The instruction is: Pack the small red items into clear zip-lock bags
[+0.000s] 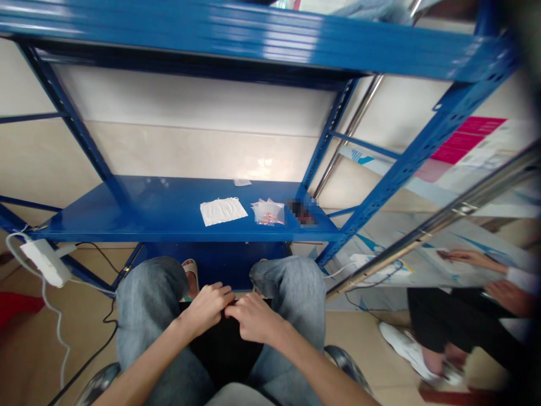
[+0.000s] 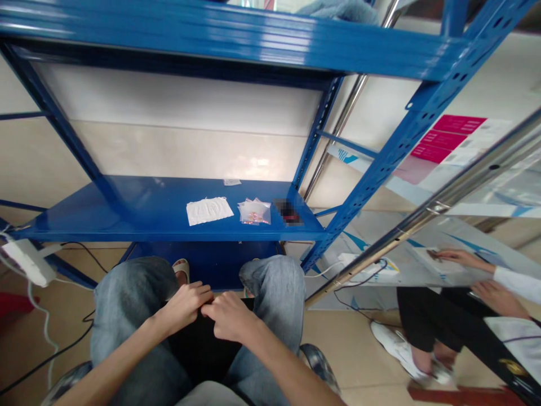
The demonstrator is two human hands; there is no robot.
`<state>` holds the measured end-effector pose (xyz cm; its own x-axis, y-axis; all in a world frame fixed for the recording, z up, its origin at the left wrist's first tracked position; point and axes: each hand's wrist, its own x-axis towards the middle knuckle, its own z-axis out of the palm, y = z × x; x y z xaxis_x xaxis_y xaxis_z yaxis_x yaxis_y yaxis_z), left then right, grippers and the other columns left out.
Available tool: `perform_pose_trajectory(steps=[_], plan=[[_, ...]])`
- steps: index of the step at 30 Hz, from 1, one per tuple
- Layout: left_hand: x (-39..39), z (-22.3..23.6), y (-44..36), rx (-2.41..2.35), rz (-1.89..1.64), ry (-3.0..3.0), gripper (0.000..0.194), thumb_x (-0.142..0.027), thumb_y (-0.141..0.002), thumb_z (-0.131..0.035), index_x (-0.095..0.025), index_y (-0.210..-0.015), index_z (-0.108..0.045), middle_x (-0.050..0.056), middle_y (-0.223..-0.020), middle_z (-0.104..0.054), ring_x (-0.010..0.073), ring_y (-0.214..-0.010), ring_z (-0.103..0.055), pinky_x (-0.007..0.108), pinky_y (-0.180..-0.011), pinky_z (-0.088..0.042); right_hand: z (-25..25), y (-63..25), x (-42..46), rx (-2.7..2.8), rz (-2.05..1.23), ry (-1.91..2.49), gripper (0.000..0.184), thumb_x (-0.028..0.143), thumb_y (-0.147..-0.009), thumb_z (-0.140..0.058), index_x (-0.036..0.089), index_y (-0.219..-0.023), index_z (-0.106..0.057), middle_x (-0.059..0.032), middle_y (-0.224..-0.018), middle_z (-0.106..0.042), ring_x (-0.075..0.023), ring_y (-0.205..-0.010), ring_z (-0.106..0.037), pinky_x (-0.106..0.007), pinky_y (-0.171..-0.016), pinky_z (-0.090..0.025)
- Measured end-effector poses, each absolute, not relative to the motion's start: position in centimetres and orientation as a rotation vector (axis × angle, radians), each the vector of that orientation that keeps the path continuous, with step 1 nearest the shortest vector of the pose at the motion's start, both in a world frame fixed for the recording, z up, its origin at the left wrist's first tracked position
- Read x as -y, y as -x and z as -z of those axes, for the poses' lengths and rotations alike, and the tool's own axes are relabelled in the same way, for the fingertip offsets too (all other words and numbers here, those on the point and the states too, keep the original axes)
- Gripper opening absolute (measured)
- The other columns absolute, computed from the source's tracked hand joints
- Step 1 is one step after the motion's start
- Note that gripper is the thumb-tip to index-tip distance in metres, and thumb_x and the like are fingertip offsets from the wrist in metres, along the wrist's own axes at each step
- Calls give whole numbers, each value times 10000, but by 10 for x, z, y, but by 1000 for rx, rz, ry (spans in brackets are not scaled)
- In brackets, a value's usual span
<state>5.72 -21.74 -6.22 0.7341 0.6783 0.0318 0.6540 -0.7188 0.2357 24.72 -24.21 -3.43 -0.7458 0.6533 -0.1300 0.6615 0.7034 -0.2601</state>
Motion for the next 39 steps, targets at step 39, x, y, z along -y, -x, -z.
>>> perform_pose_trajectory(steps=[39], plan=[[212, 63, -53, -1062, -536, -2857, 203, -2, -842, -490, -193, -802, -541, 63, -806, -625, 240, -838, -556, 367, -742, -424, 55, -249, 224, -3014, 592, -1582, 194, 101, -866, -478, 185, -929, -641, -53, -908, -730, -196, -817, -678, -261, -723, -418]])
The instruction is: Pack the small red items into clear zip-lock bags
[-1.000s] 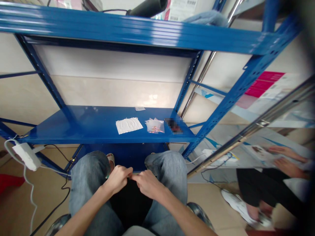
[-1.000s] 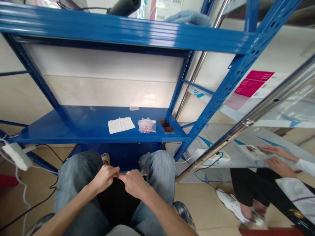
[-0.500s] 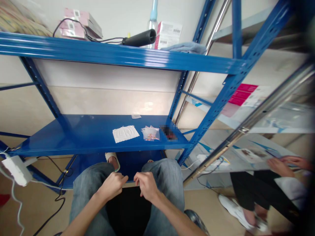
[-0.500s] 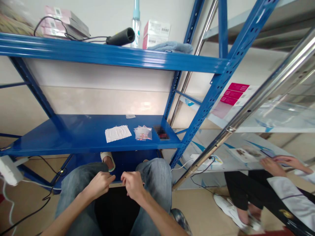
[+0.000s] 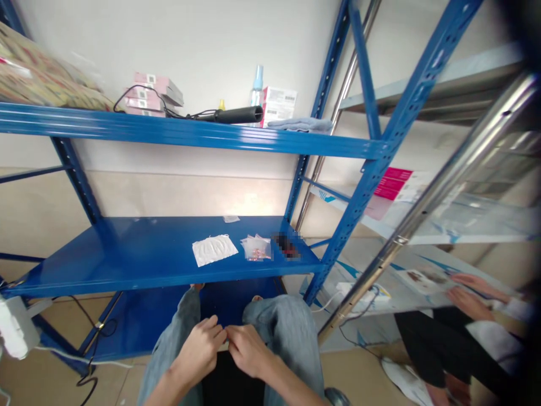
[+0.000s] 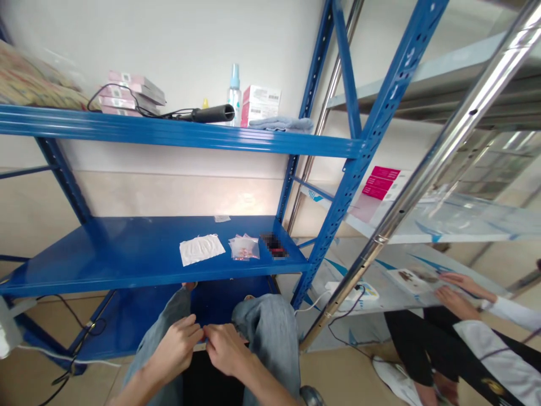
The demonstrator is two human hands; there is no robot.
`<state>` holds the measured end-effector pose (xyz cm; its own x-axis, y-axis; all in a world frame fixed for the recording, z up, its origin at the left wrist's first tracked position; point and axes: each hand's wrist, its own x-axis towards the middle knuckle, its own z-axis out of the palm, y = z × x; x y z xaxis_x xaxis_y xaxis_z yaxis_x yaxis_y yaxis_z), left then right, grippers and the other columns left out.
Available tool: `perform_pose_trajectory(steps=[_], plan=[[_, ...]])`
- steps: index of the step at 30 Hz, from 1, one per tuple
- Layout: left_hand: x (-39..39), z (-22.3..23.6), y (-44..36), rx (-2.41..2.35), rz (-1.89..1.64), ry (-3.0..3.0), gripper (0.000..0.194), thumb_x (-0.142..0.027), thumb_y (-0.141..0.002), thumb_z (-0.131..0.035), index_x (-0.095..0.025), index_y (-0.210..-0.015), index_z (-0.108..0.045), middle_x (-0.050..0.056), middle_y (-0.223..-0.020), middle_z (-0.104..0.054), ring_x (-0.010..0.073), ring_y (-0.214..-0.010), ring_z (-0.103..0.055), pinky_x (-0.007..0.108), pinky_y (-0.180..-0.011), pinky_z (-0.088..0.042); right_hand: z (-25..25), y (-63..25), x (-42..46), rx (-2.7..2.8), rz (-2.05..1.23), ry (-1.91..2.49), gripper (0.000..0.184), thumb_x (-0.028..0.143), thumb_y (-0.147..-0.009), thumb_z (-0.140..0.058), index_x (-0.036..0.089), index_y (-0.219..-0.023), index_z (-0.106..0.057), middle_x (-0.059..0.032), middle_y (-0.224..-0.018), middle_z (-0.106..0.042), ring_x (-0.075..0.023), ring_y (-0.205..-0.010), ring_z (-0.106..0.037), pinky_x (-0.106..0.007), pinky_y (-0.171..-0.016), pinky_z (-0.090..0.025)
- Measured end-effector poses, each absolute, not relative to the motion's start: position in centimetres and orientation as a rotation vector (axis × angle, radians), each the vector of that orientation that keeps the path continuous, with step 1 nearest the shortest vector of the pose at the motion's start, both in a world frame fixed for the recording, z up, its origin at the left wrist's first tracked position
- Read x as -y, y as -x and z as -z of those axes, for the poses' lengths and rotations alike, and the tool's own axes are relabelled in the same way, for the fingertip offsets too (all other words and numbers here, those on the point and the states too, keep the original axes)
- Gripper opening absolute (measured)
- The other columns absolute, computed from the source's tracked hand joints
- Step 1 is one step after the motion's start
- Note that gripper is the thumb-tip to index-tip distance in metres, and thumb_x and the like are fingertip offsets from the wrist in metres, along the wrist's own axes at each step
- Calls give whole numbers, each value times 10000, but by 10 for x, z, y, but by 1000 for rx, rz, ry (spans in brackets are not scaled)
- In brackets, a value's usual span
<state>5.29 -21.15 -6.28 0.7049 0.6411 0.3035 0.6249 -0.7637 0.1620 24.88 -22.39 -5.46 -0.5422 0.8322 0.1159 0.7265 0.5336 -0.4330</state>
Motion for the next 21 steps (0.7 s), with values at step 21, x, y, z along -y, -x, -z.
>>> perform_pose_trajectory(steps=[21], plan=[[229, 41, -65, -1049, -475, -2666, 361, -36, -916, -422, -214, -1191, -573, 87, -1162, -627, 239, -1087, -543, 396, -977, -424, 72, -254, 215, 2563, -511, 1318, 368, 29, -904, -421, 142, -1209, -593, -116, -1093, -740, -210, -901, -712, -269, -748, -487]])
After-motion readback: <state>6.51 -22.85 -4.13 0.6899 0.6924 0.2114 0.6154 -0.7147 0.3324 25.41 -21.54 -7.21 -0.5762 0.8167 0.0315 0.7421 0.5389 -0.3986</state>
